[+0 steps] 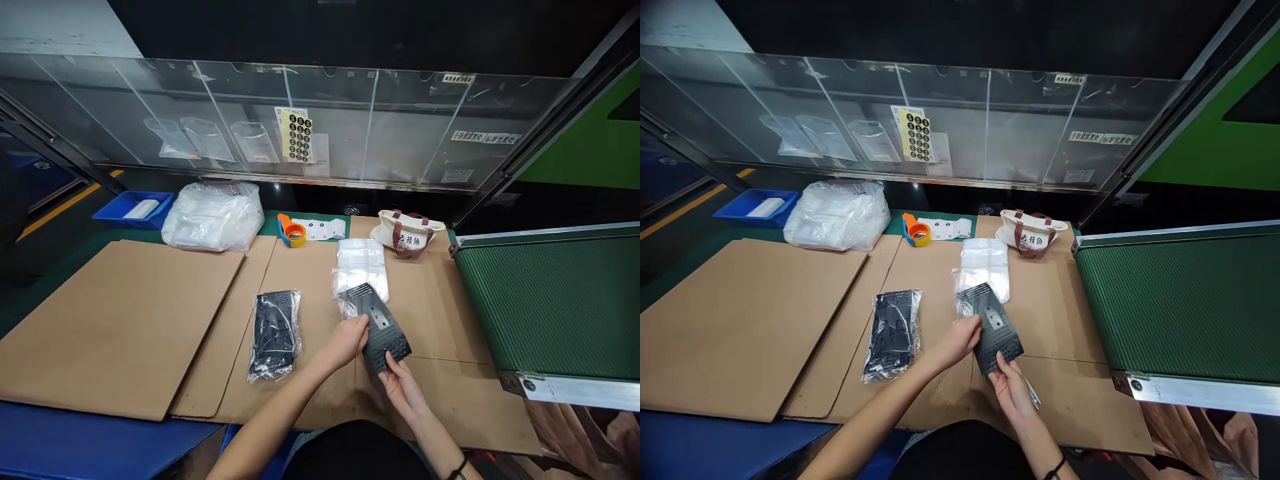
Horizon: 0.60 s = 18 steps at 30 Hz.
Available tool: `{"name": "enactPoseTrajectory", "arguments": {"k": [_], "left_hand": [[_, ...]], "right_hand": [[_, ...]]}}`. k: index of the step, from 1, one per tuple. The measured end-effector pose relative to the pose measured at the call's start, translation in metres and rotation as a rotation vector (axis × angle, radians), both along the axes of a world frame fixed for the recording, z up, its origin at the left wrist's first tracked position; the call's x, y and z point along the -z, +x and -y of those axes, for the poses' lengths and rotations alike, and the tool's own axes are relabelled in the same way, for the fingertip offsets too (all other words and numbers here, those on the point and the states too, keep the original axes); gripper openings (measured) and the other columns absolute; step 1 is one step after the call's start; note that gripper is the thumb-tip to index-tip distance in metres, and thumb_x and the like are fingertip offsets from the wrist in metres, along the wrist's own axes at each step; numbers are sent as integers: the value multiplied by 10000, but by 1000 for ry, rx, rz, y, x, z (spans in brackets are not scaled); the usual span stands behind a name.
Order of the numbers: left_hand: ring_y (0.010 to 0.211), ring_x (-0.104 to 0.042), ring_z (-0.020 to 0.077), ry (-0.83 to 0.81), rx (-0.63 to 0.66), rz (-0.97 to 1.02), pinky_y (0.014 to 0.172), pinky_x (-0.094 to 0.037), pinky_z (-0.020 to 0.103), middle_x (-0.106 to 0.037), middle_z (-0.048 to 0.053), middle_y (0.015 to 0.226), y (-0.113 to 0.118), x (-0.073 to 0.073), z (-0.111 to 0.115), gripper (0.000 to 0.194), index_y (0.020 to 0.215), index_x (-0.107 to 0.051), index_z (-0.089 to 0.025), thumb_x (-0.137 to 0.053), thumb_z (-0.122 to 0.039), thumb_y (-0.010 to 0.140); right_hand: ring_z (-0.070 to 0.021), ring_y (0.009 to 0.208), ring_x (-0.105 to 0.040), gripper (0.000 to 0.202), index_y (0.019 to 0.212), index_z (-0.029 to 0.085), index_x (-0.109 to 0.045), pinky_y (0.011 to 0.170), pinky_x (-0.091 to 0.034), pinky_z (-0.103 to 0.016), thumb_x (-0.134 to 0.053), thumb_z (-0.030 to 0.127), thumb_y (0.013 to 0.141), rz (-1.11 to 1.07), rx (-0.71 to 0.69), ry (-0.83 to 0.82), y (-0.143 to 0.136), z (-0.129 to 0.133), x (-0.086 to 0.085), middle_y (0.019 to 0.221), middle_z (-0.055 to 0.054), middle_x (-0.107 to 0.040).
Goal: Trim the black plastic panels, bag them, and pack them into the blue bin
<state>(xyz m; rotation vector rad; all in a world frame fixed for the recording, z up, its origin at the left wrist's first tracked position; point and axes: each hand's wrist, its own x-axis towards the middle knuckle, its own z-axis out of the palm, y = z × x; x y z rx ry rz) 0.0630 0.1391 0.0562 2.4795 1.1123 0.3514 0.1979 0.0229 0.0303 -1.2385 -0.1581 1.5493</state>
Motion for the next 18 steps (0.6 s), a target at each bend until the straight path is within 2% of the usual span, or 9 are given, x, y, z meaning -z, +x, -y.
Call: {"name": "enactPoseTrajectory", "arguments": {"k": [2,7,12,16,18], "left_hand": [[663,-577,153,3,43,2,591,-427,248,-598,13,738,3,-4,6,131,854,-483,-206,-383,-139,907],[750,-590,186,38,133,-6,629,-424,277,-615,38,810,9,-17,26,118,856,-480,-205,-433,-97,855],[707,-560,172,66,157,-1,582,-395,267,-589,23,781,6,-27,40,181,828,-463,-216,-435,-38,818],[703,-549,187,104,125,5,579,-390,290,-580,36,792,6,-30,39,181,837,-466,-209,-452,-34,791],[705,-548,189,117,113,14,579,-392,294,-576,38,794,6,-31,40,171,837,-463,-205,-457,-40,793]], "right_hand": [[-175,824,-692,344,754,224,-651,682,-564,-256,-868,406,559,24,19,12,0,-2,-1,855,-3,-727],[-169,637,-653,358,745,136,-689,532,-518,-246,-910,274,499,32,-70,-3,7,-9,-9,708,-40,-702],[-134,772,-653,379,713,208,-658,690,-535,-225,-877,449,520,50,93,45,8,-15,-12,807,16,-708],[-128,556,-595,319,589,142,-639,533,-501,-225,-907,285,492,29,-5,38,-4,-13,-17,562,13,-625],[-140,535,-596,307,615,128,-660,498,-497,-235,-909,237,472,4,-30,39,-8,-15,-19,554,5,-626]]}}
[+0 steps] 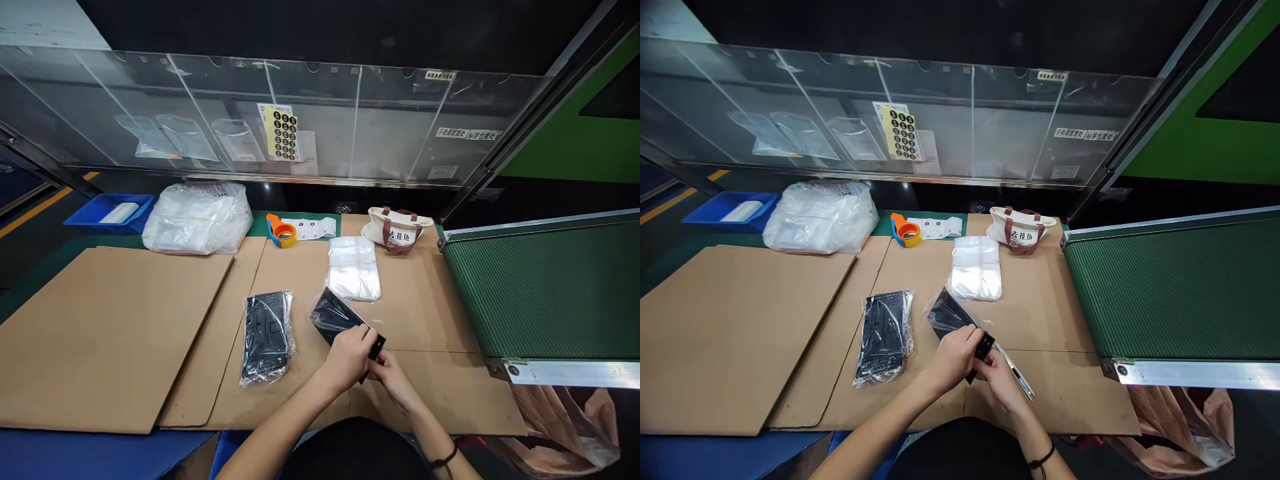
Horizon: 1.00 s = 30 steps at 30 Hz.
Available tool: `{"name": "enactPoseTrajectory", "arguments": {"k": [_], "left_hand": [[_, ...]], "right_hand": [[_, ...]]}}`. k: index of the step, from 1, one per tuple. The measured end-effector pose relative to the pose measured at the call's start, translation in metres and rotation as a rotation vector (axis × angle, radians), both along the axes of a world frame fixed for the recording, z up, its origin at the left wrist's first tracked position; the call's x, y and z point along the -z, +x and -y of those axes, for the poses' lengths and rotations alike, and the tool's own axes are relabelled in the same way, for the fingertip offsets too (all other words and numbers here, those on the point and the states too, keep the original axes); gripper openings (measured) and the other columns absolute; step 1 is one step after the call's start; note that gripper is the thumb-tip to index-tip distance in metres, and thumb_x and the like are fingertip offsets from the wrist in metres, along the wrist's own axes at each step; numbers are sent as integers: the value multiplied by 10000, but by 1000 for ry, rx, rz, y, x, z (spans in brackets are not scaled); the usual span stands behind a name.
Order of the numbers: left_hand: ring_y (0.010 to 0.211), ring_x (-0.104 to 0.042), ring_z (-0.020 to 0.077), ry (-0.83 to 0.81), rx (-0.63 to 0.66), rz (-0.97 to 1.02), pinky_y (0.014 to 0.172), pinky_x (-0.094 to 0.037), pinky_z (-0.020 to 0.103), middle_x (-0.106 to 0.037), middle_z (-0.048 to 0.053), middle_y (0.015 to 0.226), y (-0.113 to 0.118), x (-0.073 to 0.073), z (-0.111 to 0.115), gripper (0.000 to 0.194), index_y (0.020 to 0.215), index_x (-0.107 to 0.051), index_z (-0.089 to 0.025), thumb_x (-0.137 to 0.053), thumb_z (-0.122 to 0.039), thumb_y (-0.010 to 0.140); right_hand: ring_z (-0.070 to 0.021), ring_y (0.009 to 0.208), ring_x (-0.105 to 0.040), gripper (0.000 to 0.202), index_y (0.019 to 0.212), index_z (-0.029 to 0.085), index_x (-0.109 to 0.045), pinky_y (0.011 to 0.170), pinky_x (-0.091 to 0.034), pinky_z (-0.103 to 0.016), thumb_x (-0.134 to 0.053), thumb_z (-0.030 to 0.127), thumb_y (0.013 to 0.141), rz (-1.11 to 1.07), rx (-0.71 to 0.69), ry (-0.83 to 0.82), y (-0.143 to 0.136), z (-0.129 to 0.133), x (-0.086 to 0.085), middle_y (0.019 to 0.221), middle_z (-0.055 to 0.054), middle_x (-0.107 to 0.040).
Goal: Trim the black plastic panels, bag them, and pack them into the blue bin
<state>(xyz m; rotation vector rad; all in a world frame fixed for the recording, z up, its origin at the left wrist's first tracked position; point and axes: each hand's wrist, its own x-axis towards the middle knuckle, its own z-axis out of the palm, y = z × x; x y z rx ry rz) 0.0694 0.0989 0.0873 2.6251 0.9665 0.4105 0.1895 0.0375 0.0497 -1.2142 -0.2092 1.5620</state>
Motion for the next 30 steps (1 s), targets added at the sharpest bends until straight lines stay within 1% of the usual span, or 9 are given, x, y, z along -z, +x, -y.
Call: {"name": "enactPoseTrajectory", "arguments": {"k": [7,12,15,18,20,22,25,27,30], "left_hand": [[633,-529,164,35,99,48,541,-376,276,-562,4,726,-11,-3,16,239,801,-453,-207,-399,25,780],[593,-510,155,-2,110,250,536,-356,278,-559,7,680,-9,-10,25,157,801,-475,-197,-394,-101,895],[617,-499,137,-237,24,501,581,-362,259,-541,0,676,-8,-9,27,164,777,-500,-195,-439,-207,928],[816,-553,172,-673,-383,885,763,-422,291,-601,40,860,-12,0,15,175,865,-571,-195,-615,-364,851],[1055,-549,228,-897,-546,1091,932,-404,349,-615,85,1105,-16,7,1,427,1035,-597,-204,-703,-505,751],[1208,-499,268,-1070,-522,1238,1031,-363,394,-596,102,1238,-21,11,-15,631,1133,-596,-209,-696,-642,685],[1140,-574,282,-1335,-414,1425,1015,-408,426,-682,103,1098,-28,7,-31,702,1046,-655,-185,-640,-759,643],[1015,-638,244,-1446,-377,1587,954,-467,389,-715,71,982,-31,-2,-37,586,958,-680,-185,-726,-671,633],[855,-665,144,-1431,-434,1849,829,-521,275,-720,-3,902,-34,-19,-43,326,915,-673,-206,-821,-342,658]], "right_hand": [[-124,783,-655,289,719,224,-665,739,-547,-218,-868,348,554,-30,343,93,3,-10,1,791,33,-711],[-171,826,-675,263,717,211,-671,797,-559,-288,-869,295,565,-64,358,117,4,-12,-4,787,12,-719],[-223,918,-680,293,803,204,-700,888,-540,-388,-861,333,596,-106,310,138,9,-15,-14,858,-18,-736],[-243,938,-683,317,828,202,-715,957,-500,-460,-874,332,587,-155,248,151,16,-14,-28,890,-33,-748],[-255,946,-683,342,857,201,-724,981,-474,-508,-882,318,578,-189,191,151,19,-12,-37,949,-53,-750],[-263,980,-675,375,926,228,-726,998,-443,-560,-877,302,591,-257,103,170,19,-8,-43,1038,-55,-738],[-247,1009,-666,376,999,288,-712,1030,-390,-600,-845,286,647,-377,-47,237,16,-3,-46,1099,-26,-724],[-239,1017,-666,358,1019,289,-708,1055,-365,-593,-822,286,680,-401,-101,272,15,0,-44,1104,-30,-723],[-231,1055,-655,378,1055,294,-700,1083,-343,-569,-811,267,695,-384,-86,287,16,2,-39,1113,-29,-722]]}}
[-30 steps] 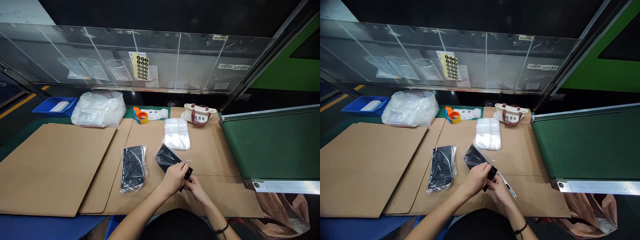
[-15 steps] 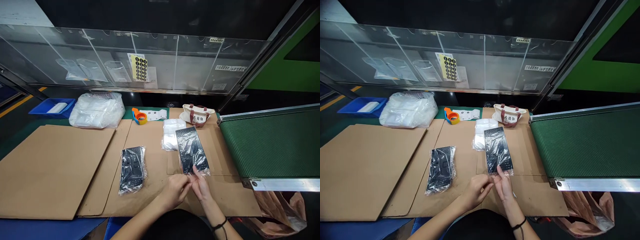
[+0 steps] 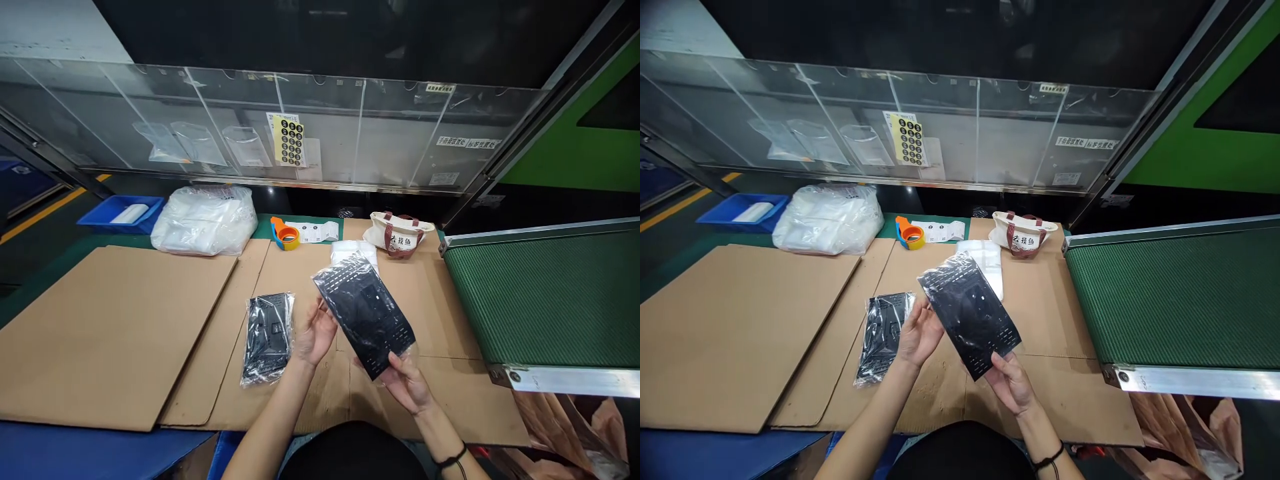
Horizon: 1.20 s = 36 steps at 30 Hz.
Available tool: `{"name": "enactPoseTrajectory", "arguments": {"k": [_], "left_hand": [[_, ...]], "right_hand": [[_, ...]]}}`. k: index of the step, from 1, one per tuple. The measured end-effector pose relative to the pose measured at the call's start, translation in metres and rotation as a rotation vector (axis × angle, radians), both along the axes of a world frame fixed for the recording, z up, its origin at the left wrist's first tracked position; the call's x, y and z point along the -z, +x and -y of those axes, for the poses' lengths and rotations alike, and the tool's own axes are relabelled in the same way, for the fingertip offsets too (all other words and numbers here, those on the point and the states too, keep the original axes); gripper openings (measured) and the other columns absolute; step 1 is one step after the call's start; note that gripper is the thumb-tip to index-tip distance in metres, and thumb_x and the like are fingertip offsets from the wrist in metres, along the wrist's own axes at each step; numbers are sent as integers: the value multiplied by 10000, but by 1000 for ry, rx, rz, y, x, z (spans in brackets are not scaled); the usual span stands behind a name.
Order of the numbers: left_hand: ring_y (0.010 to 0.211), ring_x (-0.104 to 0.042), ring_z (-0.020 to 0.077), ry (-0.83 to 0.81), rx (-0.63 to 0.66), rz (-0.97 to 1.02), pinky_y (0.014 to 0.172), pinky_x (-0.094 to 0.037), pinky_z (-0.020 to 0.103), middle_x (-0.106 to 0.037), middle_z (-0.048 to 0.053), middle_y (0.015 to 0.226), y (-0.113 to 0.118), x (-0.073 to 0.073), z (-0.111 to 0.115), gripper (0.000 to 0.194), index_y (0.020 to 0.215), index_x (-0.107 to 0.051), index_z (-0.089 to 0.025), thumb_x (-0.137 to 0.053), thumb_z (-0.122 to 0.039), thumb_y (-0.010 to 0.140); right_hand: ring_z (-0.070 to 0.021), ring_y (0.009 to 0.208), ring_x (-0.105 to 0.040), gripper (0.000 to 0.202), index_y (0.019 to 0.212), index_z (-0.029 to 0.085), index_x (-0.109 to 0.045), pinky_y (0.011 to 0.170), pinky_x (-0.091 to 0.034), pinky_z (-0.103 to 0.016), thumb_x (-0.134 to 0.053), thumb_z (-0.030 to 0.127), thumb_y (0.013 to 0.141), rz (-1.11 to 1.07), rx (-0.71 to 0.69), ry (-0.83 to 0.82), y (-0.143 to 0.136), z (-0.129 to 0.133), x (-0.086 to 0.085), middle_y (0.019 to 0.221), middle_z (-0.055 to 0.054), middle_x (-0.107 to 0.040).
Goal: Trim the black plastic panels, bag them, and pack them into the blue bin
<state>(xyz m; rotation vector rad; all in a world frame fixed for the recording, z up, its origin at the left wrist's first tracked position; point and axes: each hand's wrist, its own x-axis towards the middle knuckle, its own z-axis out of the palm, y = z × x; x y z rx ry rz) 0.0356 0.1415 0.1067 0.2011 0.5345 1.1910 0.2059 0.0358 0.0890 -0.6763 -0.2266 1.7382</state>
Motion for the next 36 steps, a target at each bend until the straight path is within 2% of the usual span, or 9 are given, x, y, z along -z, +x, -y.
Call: {"name": "enactPoseTrajectory", "arguments": {"k": [4,9,16,20,23,26,30,33,36], "left_hand": [[693,-630,77,-56,-98,6,656,-507,188,-683,-28,804,-2,-21,-4,160,801,-627,-181,-738,-114,705],[535,-530,38,35,-21,-91,534,-449,143,-614,-59,657,-1,-26,-2,231,821,-663,-172,-817,-191,650],[958,-672,216,57,113,-321,961,-481,340,-739,75,996,18,-11,36,419,1003,-705,-145,-845,-268,628],[1121,-619,267,41,43,-415,1076,-397,421,-709,90,1137,14,3,53,496,1103,-673,-166,-820,-345,665],[1152,-599,274,143,55,-618,1081,-389,417,-693,96,1177,-9,16,54,447,1098,-674,-163,-783,-357,711],[1096,-625,283,186,46,-825,1001,-453,407,-697,108,1148,-49,30,47,473,1091,-655,-156,-778,-396,703],[841,-680,266,74,-35,-1001,772,-530,371,-727,104,931,-117,47,26,623,1013,-619,-125,-797,-548,592],[785,-669,256,25,-30,-1125,738,-528,363,-724,96,858,-159,56,8,676,975,-623,-112,-786,-607,544],[851,-667,285,-19,2,-1313,786,-526,397,-722,121,884,-179,63,-2,631,1011,-631,-96,-755,-566,609]], "right_hand": [[-222,1063,-652,395,1073,314,-694,1105,-325,-548,-812,274,698,25,23,-28,7,3,5,1114,-5,-722],[-236,1097,-636,359,974,271,-727,1111,-338,-494,-847,347,645,176,18,-88,9,5,7,1091,-26,-728],[-265,1126,-618,500,1026,239,-709,1088,-368,-479,-877,400,584,311,-22,-115,-5,3,9,1107,-65,-719],[-267,1144,-606,551,1078,225,-682,1092,-356,-478,-828,506,627,416,-14,-148,-2,1,26,1173,-77,-690],[-244,1143,-602,642,1204,305,-612,1108,-324,-486,-799,555,643,518,-1,-182,8,2,40,1253,-35,-649],[-266,1097,-620,559,1081,283,-690,1097,-330,-498,-850,495,590,609,-93,-190,16,5,47,1158,-53,-694],[-311,943,-661,452,841,205,-761,1022,-395,-543,-879,488,509,684,-262,-176,16,10,47,950,-106,-740],[-298,937,-655,441,849,223,-765,1018,-398,-530,-849,522,535,725,-284,-172,12,13,48,953,-90,-738],[-293,936,-652,415,854,233,-763,1002,-411,-514,-831,512,554,741,-284,-166,11,14,51,960,-82,-736]]}}
